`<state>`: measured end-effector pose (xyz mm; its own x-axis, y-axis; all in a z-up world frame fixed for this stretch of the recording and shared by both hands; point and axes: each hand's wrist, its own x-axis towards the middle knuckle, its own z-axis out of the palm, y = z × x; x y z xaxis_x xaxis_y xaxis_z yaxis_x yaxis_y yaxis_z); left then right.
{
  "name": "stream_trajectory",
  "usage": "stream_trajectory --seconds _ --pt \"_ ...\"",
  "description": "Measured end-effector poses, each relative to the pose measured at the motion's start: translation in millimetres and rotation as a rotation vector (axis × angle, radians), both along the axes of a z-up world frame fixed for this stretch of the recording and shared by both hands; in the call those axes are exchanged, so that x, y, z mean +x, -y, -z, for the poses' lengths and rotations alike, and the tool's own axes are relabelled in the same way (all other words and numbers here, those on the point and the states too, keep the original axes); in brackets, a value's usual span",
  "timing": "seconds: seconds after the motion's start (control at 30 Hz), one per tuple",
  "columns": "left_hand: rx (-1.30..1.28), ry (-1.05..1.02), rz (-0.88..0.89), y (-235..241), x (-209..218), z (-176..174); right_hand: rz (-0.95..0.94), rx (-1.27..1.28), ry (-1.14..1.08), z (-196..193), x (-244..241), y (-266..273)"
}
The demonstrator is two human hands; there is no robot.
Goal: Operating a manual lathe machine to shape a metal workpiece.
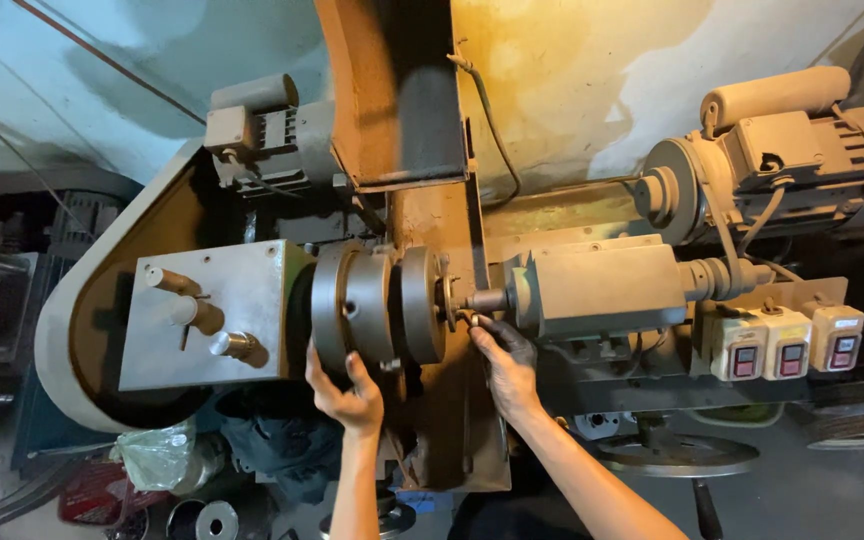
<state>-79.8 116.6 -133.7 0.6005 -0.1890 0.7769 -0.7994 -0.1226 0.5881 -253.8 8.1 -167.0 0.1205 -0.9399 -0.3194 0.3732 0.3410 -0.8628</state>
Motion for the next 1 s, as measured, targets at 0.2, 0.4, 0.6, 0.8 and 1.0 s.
stream_trajectory --seconds 0.2,0.4,0.6,0.8,1.0 --pt "0.033 0.014 0.146 -3 -28 -49 -0.095 -0.003 0.054 5 10 0" --pt "0.465 -0.227 0.181 51 18 -134 -0.108 0.024 -0.024 -21 14 -4" --pt "0.384 -0.181 0.078 46 18 -113 -0.132 0.109 -0.011 -19 15 -1" --pt "0.362 -0.220 0.085 43 15 -115 -0.146 0.189 0.059 -36 15 -7" --pt "0.743 -0.362 0.056 51 30 -122 -0.390 -0.013 -0.629 -25 -21 -19"
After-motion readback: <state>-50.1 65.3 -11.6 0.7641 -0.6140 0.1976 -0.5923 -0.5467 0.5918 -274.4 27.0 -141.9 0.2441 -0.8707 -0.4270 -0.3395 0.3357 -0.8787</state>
